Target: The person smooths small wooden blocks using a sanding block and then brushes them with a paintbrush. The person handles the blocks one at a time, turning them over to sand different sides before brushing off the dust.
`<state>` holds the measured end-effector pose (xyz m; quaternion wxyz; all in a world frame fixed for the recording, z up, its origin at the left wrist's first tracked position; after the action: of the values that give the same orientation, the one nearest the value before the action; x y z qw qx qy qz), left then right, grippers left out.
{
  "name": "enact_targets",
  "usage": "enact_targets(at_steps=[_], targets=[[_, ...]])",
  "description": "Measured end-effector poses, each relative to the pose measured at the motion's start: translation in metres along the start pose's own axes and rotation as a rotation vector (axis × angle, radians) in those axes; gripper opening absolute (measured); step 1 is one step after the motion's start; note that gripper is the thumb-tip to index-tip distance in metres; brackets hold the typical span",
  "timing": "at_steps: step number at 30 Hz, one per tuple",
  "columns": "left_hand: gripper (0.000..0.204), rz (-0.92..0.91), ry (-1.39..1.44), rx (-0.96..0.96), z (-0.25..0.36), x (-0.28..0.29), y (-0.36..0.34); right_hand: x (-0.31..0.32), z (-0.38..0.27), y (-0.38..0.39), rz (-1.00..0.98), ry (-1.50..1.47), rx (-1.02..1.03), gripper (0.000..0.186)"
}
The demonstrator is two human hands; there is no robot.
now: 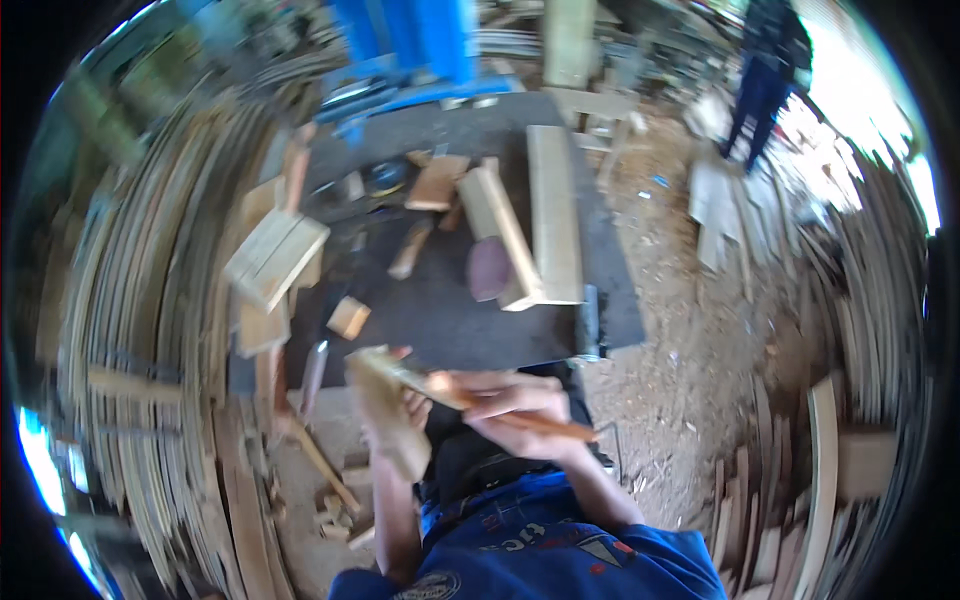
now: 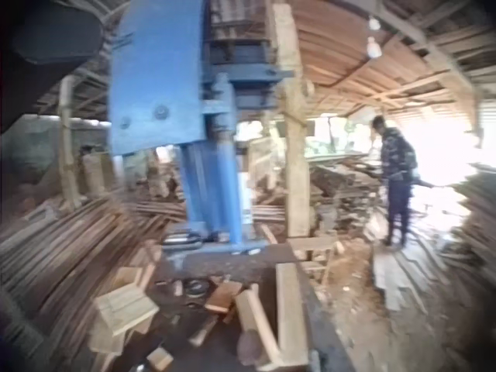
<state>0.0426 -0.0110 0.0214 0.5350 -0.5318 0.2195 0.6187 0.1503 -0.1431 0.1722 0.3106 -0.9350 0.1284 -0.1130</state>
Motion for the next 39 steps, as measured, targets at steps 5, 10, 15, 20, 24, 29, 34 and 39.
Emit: enact_targets(at_steps=[5,10,15,20,24,29,34,39], targets=[[0.078,-0.199,-0.027,0.121,0.006,-0.015,-0.028,-0.039,0.011,0.002,-0.259,-0.007,0.009,0.012],[0.062,-0.106,-0.09,-0.057,0.017,0.016,-0.025,-0.057,0.017,0.017,-0.474,-0.229,-0.05,0.018],[0.065,0.02,-0.19,0.106,0.003,0.014,-0.008,-0.053,0.023,0.015,-0.418,-0.444,-0.058,0.009],[0.069,0.121,-0.171,0.216,-0.023,0.014,0.019,-0.036,0.054,0.012,-0.259,-0.46,-0.127,0.01],[0.072,0.152,-0.082,0.208,-0.034,0.011,0.017,0.001,0.04,0.012,-0.086,-0.187,-0.111,0.009],[0.075,0.188,0.042,0.113,-0.02,0.009,-0.003,-0.059,0.03,0.027,-0.37,-0.183,-0.045,0.007],[0.062,0.183,0.222,0.178,0.025,0.042,0.016,-0.068,0.027,0.033,-0.601,-0.586,-0.202,0.013],[0.069,0.837,-1.489,0.127,0.061,0.03,-0.007,-0.014,0.073,0.048,-0.172,-0.205,-0.452,0.01]])
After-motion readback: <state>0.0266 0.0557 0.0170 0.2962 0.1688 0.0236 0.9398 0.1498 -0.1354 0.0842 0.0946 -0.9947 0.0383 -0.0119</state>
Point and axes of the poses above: each hand's wrist, its own y-axis away from the middle knuckle, its own x-axis out of the back of the hand, z = x × y, the point moved 8 cm from there along -y, towards the middle knuckle, and after that the axes turned 12 degrees about -z, right-handed, at the moved point
